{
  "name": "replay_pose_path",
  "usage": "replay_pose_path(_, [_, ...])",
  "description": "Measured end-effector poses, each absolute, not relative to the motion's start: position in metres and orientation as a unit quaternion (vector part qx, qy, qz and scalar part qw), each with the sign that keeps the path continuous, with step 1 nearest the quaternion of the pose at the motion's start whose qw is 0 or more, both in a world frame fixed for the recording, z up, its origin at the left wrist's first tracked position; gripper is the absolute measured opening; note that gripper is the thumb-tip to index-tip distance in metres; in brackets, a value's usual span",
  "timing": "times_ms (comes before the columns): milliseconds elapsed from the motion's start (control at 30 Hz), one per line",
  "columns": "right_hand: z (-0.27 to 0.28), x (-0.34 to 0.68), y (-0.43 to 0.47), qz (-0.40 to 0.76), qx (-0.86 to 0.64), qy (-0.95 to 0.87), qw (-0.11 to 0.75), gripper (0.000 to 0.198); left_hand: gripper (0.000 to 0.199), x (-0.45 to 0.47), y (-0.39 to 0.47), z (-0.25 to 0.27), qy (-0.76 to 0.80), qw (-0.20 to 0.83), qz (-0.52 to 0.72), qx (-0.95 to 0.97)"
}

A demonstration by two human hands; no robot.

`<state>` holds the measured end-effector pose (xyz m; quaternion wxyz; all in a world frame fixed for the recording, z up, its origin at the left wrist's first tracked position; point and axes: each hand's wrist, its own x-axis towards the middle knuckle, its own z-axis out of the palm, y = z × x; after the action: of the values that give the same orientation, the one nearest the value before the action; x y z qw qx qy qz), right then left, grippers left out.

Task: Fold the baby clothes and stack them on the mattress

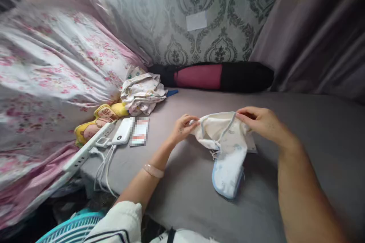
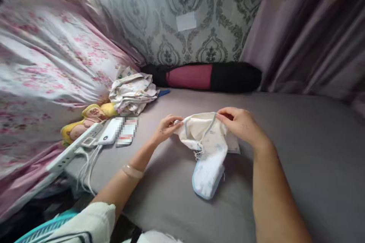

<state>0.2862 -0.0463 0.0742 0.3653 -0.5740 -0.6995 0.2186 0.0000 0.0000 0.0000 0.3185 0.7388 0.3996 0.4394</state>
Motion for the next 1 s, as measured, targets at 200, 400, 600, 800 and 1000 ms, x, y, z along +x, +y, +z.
replay_pose_path(200, [0.070,0.289,-0.044,0.222,-0.570,-0.698,0.372,0.037,0.026,0.004,0.000,-0.002,0.382,0.345,0.472,0.715])
replay_pose_path(400, [0.074,0.290,-0.045,0.227,-0.572,-0.690,0.380,0.038,0.022,0.003,-0.006,0.018,0.389,0.309,0.552,0.670])
replay_pose_path(600, [0.082,0.285,-0.051,0.253,-0.549,-0.693,0.393,0.042,0.025,0.007,-0.009,0.041,0.375,0.310,0.586,0.648])
replay_pose_path(800, [0.081,0.284,-0.050,0.260,-0.538,-0.679,0.427,0.044,0.023,0.004,-0.003,0.069,0.356,0.249,0.585,0.685])
replay_pose_path(1000, [0.125,0.291,-0.052,0.140,-0.567,-0.682,0.441,0.043,0.022,-0.014,0.007,0.139,0.341,0.090,0.445,0.823])
